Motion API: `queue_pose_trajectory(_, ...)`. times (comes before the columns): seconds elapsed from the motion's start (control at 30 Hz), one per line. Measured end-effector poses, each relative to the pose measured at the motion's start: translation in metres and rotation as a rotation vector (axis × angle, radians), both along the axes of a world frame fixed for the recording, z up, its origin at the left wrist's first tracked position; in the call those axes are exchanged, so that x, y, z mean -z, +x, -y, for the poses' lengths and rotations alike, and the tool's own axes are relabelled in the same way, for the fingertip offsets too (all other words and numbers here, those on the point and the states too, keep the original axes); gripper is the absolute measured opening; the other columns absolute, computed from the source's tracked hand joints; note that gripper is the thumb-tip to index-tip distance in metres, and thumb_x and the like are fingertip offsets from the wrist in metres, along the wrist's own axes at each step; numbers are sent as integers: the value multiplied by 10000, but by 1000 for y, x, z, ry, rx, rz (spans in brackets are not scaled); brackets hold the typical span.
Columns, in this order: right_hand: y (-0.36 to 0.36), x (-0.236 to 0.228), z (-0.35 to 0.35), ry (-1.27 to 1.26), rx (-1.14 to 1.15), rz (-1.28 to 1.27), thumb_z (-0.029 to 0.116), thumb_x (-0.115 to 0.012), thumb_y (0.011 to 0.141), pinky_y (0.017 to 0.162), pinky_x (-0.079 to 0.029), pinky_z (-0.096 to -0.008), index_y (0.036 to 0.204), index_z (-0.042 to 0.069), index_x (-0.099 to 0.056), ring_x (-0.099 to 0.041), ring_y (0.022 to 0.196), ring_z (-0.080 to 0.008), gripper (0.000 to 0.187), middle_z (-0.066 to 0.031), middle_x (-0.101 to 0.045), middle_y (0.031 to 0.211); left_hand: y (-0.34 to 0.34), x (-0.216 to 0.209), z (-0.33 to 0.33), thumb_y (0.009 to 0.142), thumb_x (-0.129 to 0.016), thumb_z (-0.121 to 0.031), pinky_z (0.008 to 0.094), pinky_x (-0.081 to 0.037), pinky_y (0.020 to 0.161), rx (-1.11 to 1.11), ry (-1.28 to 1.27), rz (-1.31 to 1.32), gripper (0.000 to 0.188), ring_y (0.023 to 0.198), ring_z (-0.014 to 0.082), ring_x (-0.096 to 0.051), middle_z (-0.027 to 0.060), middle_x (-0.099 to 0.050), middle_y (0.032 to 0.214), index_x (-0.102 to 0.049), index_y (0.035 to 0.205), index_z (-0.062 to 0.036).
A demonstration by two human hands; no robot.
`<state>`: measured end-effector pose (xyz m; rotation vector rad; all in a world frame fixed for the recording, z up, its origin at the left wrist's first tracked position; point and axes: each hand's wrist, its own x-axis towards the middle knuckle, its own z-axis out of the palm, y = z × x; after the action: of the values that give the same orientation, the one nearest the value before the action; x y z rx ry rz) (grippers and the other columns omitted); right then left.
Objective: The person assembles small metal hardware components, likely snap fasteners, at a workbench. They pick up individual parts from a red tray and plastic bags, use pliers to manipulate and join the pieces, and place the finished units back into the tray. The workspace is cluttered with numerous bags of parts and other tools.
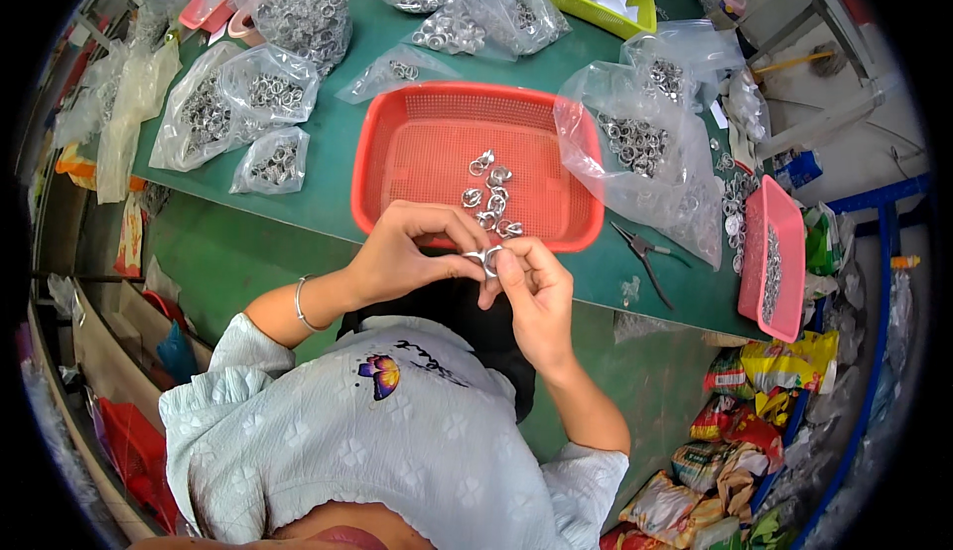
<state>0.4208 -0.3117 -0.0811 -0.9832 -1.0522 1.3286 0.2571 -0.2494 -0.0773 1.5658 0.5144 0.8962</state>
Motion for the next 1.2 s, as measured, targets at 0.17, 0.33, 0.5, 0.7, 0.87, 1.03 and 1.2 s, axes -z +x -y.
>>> queue_pose_trajectory(0.17, 6, -11, 1, -150, -151, -119, 182, -458, 926, 484, -434, -243, 851, 6, -502, -498, 478, -133, 197, -36, -485, 590, -6, -2, 1, 717, -674, 20, 284, -485, 762, 82, -50, -10, 102, 841, 166, -599, 98, -624, 879, -602, 789, 33)
queue_pose_trajectory(0.33, 7, -10, 2, -242, -244, -279, 216, -469, 920, 478, -425, -277, 819, 22, -484, -466, 461, -148, 220, -12, -408, 543, -8, 4, 5, 733, -667, -10, 272, -475, 718, 245, -355, 155, 111, 795, 170, -590, 97, -595, 861, -594, 797, 44)
queue_pose_trajectory(0.5, 6, -11, 3, -174, -375, -388, 186, -450, 927, 532, -435, -272, 830, 20, -480, -487, 589, -147, 195, -24, -415, 627, -12, 0, 10, 731, -648, 5, 283, -446, 588, -32, 396, -23, 87, 694, 208, -573, 110, -555, 764, -580, 776, 34)
queue_pose_trajectory(0.7, 5, -8, 10, -218, -522, -507, 187, -450, 926, 525, -419, -263, 791, 13, -474, -505, 572, -160, 221, -61, -479, 670, -21, -4, 24, 699, -636, 37, 328, -413, 484, -94, 647, -101, 90, 582, 249, -527, 98, -508, 695, -560, 738, 8)
queue_pose_trajectory(0.87, 3, -6, 13, -147, -497, -252, 195, -474, 921, 533, -398, -232, 762, -8, -513, -507, 571, -125, 260, -62, -532, 700, -35, -22, 25, 690, -649, 45, 319, -406, 461, 18, 657, -254, 116, 586, 260, -539, 106, -532, 706, -577, 772, 4)
queue_pose_trajectory(1.03, -2, -15, 18, 7, -457, -44, 146, -491, 908, 519, -374, -212, 782, -23, -562, -492, 587, -71, 222, -32, -557, 702, -35, -22, 25, 729, -618, 32, 293, -417, 468, 8, 398, -134, 49, 555, 234, -552, 103, -549, 656, -571, 720, 21)
queue_pose_trajectory(1.2, -8, -13, 12, 429, -376, 299, 47, -552, 828, 503, -395, -295, 776, -33, -562, -488, 549, -175, 96, -69, -547, 664, -30, -11, 25, 791, -576, -15, 251, -444, 492, -42, 135, -111, 127, 549, 157, -577, 89, -571, 629, -564, 681, 46)
